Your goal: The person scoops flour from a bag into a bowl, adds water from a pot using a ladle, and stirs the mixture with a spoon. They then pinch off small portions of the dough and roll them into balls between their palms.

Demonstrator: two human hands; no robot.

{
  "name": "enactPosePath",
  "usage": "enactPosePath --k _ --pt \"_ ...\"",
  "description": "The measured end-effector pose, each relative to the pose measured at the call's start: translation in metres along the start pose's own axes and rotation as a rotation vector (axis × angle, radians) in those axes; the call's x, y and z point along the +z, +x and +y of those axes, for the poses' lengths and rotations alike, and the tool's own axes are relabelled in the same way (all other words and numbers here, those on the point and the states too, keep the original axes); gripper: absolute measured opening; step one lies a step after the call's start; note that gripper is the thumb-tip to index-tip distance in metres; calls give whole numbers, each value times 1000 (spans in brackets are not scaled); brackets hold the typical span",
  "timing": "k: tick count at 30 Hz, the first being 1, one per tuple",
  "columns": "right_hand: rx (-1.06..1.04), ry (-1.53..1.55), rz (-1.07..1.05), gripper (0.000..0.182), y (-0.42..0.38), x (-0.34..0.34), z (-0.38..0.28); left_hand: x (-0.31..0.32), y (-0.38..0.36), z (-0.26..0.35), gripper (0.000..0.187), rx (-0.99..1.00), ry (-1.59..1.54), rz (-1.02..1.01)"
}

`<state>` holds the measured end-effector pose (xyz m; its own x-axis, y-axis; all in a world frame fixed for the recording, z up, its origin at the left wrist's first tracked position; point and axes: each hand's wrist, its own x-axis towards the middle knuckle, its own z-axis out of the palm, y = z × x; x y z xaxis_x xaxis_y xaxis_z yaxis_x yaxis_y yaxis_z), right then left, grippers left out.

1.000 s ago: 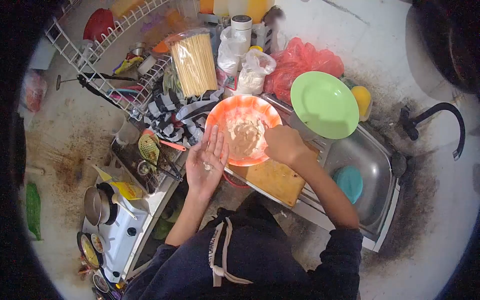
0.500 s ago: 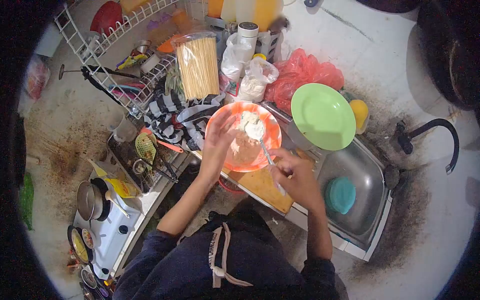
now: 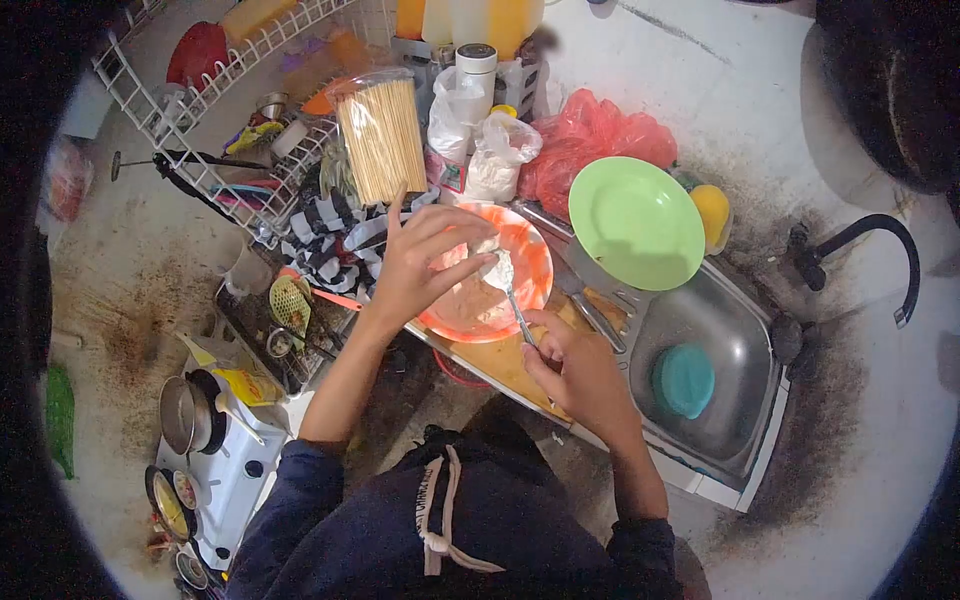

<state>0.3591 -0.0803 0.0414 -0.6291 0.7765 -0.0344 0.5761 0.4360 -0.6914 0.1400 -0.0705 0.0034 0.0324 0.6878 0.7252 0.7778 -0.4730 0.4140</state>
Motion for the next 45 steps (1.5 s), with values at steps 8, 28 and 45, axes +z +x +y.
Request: enactPosePath --k 8,28,45 --pt "-28 -12 -39 29 1 -1 -3 -7 9 -15 21 137 -1 -180" --pt "-105 -138 -14 28 14 -2 23 -5 5 -25 33 -25 -150 -147" --pt "-96 -332 25 31 14 -22 27 -2 12 -59 39 -43 -272 -473"
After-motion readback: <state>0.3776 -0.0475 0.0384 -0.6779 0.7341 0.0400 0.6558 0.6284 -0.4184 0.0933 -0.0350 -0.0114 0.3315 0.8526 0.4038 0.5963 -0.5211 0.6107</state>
